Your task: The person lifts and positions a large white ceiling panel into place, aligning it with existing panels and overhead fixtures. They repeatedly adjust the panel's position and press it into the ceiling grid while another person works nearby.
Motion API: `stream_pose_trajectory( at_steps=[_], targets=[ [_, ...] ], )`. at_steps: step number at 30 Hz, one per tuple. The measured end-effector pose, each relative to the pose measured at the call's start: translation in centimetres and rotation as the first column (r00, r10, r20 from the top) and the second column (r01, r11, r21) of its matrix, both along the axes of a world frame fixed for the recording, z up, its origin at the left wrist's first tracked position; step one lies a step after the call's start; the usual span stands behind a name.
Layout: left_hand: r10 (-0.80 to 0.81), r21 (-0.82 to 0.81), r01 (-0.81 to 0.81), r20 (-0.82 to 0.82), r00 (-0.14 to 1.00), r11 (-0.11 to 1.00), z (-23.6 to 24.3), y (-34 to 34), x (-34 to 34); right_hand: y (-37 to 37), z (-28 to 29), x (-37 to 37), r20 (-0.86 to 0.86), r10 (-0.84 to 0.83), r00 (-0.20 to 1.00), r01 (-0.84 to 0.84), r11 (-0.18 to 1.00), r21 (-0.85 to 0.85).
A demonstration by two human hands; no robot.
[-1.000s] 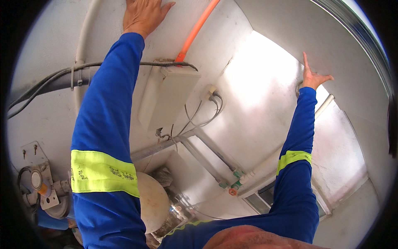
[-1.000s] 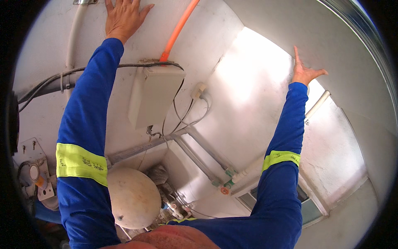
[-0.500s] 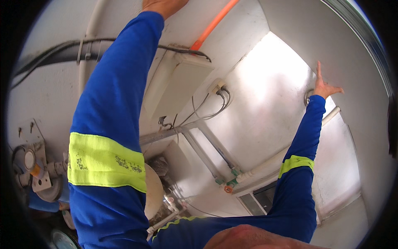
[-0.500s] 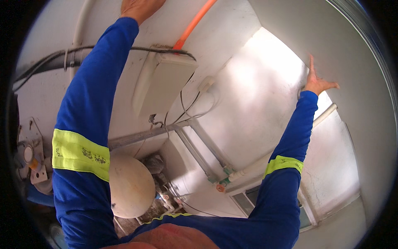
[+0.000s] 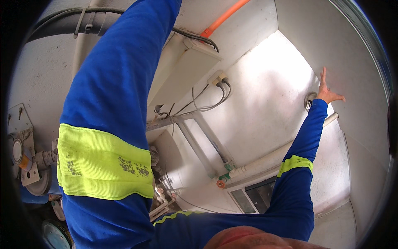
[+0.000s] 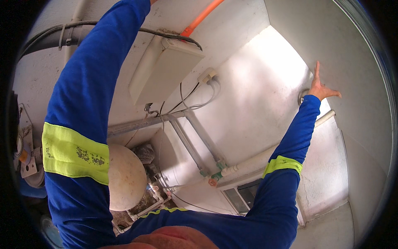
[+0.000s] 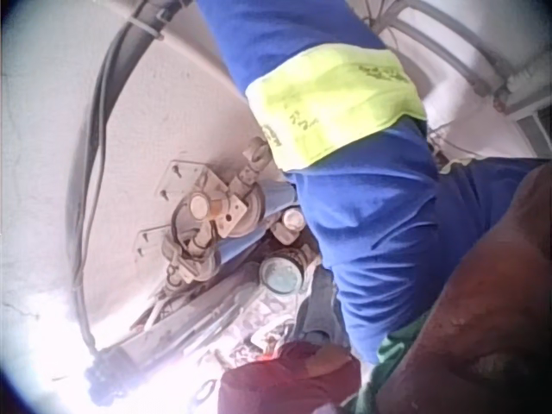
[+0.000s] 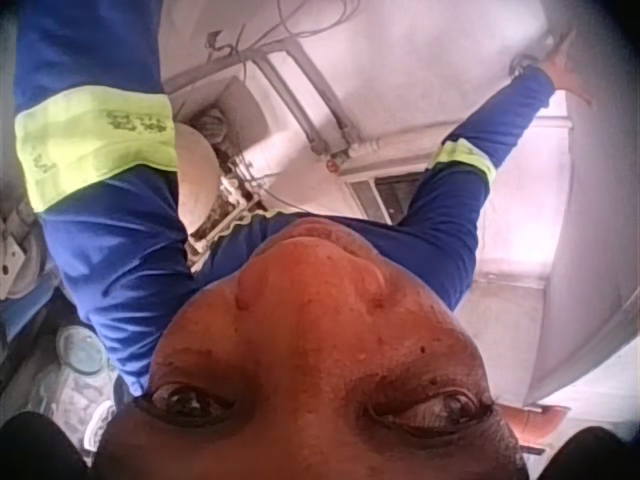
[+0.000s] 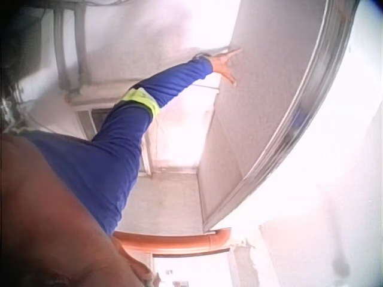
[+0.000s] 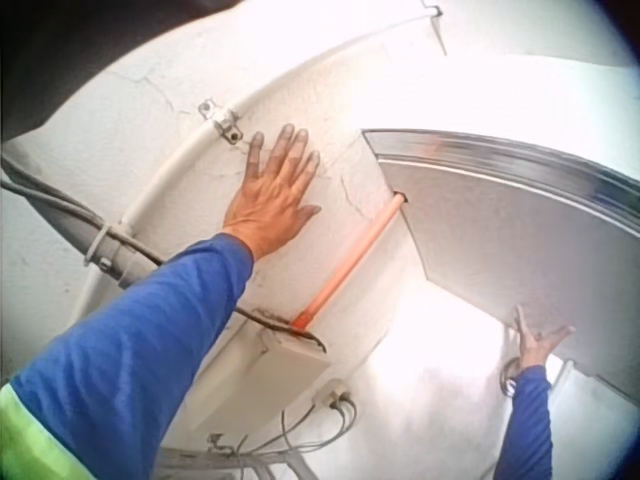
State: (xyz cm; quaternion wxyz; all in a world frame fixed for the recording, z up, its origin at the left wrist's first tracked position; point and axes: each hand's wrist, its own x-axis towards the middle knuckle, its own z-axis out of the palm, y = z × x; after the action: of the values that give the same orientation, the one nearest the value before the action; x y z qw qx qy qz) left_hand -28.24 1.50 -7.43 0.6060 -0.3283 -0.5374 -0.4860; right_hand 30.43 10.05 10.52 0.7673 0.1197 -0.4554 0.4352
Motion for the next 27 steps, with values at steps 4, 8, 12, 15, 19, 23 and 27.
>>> stream_pose_trajectory(
  at_steps=[4, 8, 12, 15, 19, 23, 27],
  targets=[
    [-0.026, -0.004, 0.026, 0.003, 1.000, 1.000, 0.1, 0.1, 0.0, -0.5, -0.4, -0.4, -0.016, 0.063, 0.998, -0.064, 0.998, -0.009],
    [-0.032, 0.001, 0.032, 0.007, 0.999, 0.999, 0.0, 0.1, 0.1, -1.0, -1.0, -1.2, 0.016, 0.046, 0.999, -0.046, 0.999, 0.024],
    [-0.042, -0.023, 0.042, 0.022, 0.999, 0.999, 0.0, -0.2, 0.3, -1.6, -1.6, -2.0, 0.100, -0.085, 0.991, 0.073, 0.990, 0.122],
    [-0.034, -0.036, 0.035, 0.024, 0.999, 0.999, 0.1, -0.4, 0.5, -2.0, -1.9, -2.5, 0.095, -0.102, 0.990, 0.088, 0.986, 0.143],
    [-0.034, -0.039, 0.035, 0.028, 0.999, 0.999, 0.2, -0.9, 0.8, -2.2, -2.2, -2.9, 0.053, -0.124, 0.991, 0.116, 0.985, 0.130],
    [0.007, -0.066, -0.002, 0.066, 0.998, 0.998, 0.2, -1.6, 1.4, -1.8, -2.3, -2.6, 0.121, -0.194, 0.973, 0.166, 0.963, 0.212],
    [0.055, -0.048, -0.052, 0.051, 0.997, 0.997, 0.3, -2.0, 2.4, -0.5, -2.3, -1.5, 0.088, -0.176, 0.980, 0.155, 0.966, 0.205]
  ],
)
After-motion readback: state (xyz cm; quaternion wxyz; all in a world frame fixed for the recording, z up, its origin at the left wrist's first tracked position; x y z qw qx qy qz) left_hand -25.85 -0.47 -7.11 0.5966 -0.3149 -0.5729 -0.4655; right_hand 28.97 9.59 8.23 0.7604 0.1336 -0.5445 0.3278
